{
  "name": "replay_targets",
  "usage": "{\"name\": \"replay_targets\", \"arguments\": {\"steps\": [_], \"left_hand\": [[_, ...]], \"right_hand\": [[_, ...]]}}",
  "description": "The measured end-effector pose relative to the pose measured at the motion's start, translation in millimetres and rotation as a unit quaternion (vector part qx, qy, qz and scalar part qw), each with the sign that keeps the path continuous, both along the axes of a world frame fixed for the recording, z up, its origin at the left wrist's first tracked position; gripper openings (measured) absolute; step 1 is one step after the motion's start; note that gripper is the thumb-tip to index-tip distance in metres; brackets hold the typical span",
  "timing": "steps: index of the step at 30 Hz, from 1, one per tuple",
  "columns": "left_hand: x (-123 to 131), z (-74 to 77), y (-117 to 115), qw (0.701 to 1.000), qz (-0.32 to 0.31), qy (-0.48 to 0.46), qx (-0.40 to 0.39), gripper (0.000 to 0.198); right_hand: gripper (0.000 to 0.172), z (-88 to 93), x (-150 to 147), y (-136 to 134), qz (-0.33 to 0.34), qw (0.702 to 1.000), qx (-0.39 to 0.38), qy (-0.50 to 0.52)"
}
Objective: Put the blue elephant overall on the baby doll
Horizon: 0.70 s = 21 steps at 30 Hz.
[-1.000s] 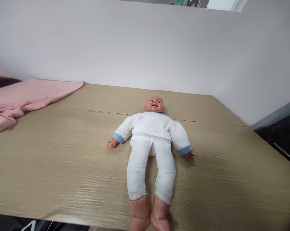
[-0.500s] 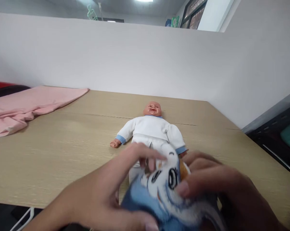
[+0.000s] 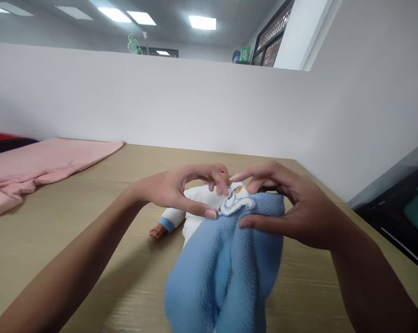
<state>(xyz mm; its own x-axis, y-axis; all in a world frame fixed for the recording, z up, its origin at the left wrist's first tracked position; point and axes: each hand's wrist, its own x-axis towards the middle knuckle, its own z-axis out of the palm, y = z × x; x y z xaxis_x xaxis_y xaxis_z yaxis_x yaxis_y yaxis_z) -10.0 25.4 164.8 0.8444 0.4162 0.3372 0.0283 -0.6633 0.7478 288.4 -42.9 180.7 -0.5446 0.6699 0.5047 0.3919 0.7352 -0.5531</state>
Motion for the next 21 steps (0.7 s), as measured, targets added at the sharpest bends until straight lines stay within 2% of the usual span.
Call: {"name": "replay_targets", "arguments": {"steps": [2,6,11,13,15,18,21], "left_hand": [[4.5,-2.2,15.1,1.000,-0.021,0.007,-0.004,0.060],[15.1,-15.0,38.0,0.995,-0.085,0.006,-0.047,0.057],[24.9,-29.7,47.7,0.994,-0.087,-0.013,-0.067,0.072],[26.0,-33.1,48.5,0.991,-0.103,0.003,-0.085,0.066],[25.7,-35.4,48.1,0.987,-0.116,0.004,-0.108,0.051],[22.8,-37.8,45.3,0.988,-0.098,-0.052,-0.109,0.025],[16.2,-38.7,40.7,0.986,-0.069,-0.116,-0.096,0.010]], "right_hand": [[0.065,-2.4,2.5,9.2,0.012,1.000,0.003,0.014],[0.072,-8.7,2.7,17.2,0.025,0.999,-0.004,0.035],[0.063,-12.2,0.2,18.2,0.034,0.998,0.018,0.044],[0.062,-15.2,0.0,17.4,0.034,0.998,0.017,0.047],[0.067,-19.3,0.5,16.8,0.032,0.998,0.006,0.056],[0.080,-23.5,2.1,18.9,0.026,0.997,-0.027,0.064],[0.087,-21.1,3.6,25.6,0.010,0.998,-0.055,0.029]]}}
